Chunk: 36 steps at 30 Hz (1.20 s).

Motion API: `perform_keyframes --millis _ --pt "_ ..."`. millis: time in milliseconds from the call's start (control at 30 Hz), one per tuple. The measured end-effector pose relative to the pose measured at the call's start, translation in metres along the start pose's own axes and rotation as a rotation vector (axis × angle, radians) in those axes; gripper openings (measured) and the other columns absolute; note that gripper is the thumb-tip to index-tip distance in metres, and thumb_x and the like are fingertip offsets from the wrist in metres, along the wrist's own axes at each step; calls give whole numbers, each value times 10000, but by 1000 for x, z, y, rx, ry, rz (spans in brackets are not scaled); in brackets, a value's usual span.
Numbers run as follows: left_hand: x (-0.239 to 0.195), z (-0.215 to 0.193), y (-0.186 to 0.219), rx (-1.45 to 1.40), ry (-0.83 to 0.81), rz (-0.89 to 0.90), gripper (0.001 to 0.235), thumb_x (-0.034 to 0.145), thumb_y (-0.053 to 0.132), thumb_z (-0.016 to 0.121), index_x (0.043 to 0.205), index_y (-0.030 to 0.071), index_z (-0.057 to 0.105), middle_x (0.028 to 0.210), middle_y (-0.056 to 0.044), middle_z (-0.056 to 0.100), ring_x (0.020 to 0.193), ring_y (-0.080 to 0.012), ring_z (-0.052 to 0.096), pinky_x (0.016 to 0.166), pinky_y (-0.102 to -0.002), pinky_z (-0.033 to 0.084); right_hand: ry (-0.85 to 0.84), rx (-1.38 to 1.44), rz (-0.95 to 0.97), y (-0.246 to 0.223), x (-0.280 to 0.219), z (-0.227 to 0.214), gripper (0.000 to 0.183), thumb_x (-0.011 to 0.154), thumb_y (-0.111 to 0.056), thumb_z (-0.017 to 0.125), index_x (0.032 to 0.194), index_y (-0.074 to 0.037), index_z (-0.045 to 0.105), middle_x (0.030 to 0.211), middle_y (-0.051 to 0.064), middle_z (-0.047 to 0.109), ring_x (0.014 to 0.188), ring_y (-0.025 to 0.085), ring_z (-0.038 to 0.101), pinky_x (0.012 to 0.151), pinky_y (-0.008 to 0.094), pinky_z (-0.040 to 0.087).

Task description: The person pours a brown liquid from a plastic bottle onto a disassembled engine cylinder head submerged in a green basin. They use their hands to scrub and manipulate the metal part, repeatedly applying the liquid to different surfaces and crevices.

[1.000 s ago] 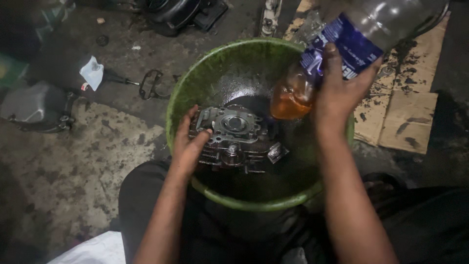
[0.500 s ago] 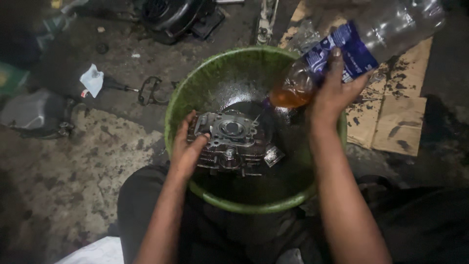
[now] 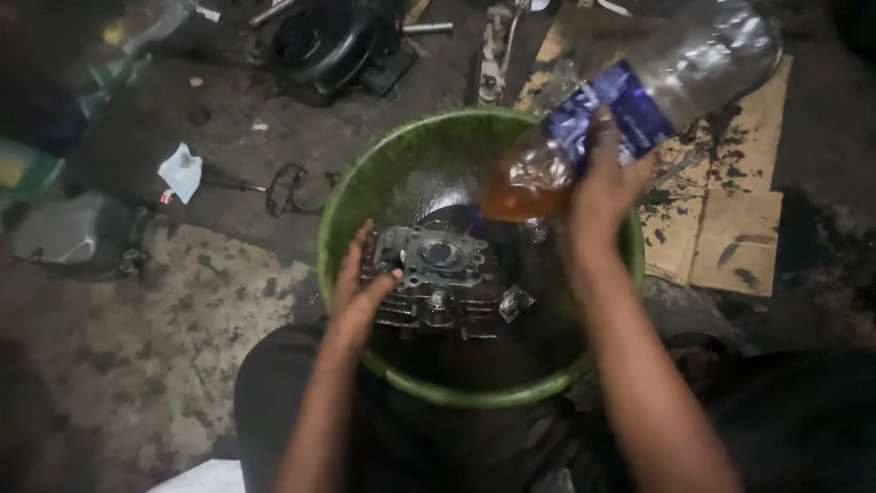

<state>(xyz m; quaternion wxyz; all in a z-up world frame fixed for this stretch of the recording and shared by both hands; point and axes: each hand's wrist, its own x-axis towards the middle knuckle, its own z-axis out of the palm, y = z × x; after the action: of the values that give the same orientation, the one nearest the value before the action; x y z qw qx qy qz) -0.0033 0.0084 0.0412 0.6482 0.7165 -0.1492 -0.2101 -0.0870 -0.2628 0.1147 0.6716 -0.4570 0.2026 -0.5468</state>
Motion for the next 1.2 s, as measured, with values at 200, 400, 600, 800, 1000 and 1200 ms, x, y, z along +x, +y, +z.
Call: perform_keyframes --millis 200,400,600,800,1000,1200 --pt "6 -25 -37 -321 -82 203 877 762 326 533 1597 105 377 1585 -179 458 1422 -328 457 1057 -397 429 -23 122 -29 29 9 36 556 954 -212 737 1398 -62 437 1248 117 654 1171 245 679 1067 411 588" --pt "30 -34 -68 -393 -102 171 914 687 182 536 1585 96 391 1553 -191 515 1219 -233 538 875 -293 444 -123 55 -179 63 14 66 457 1030 -180 730 1378 -2 494 1199 128 670 1058 218 688 963 354 604" --pt "7 -35 -33 -459 -165 105 992 622 64 534 1596 115 357 1482 -203 579 964 -134 636 720 -233 480 -225 173 -56 60 -1 75 415 1013 -162 717 1312 -2 479 1177 119 659 1059 226 689 971 371 613" --pt "-6 -38 -3 -472 -177 98 1013 604 97 565 1597 111 362 1483 -223 579 961 -157 647 761 -246 506 -25 80 -98 41 -23 80 444 1005 -161 712 1343 -40 449 1217 119 674 1136 212 711 1056 348 602" --pt "-9 -31 -3 -449 -209 125 1028 602 104 580 1605 95 354 1485 -219 585 968 -149 618 764 -244 500 -176 190 -240 55 -14 69 405 1073 -141 736 1344 37 492 1226 167 646 1127 279 680 1061 412 591" --pt "6 -35 -28 -463 -293 194 1019 633 160 581 1617 74 333 1578 -172 486 1217 -218 538 875 -271 474 -261 214 -36 34 -38 60 443 991 -213 761 1285 12 518 1117 124 660 991 253 688 891 400 625"
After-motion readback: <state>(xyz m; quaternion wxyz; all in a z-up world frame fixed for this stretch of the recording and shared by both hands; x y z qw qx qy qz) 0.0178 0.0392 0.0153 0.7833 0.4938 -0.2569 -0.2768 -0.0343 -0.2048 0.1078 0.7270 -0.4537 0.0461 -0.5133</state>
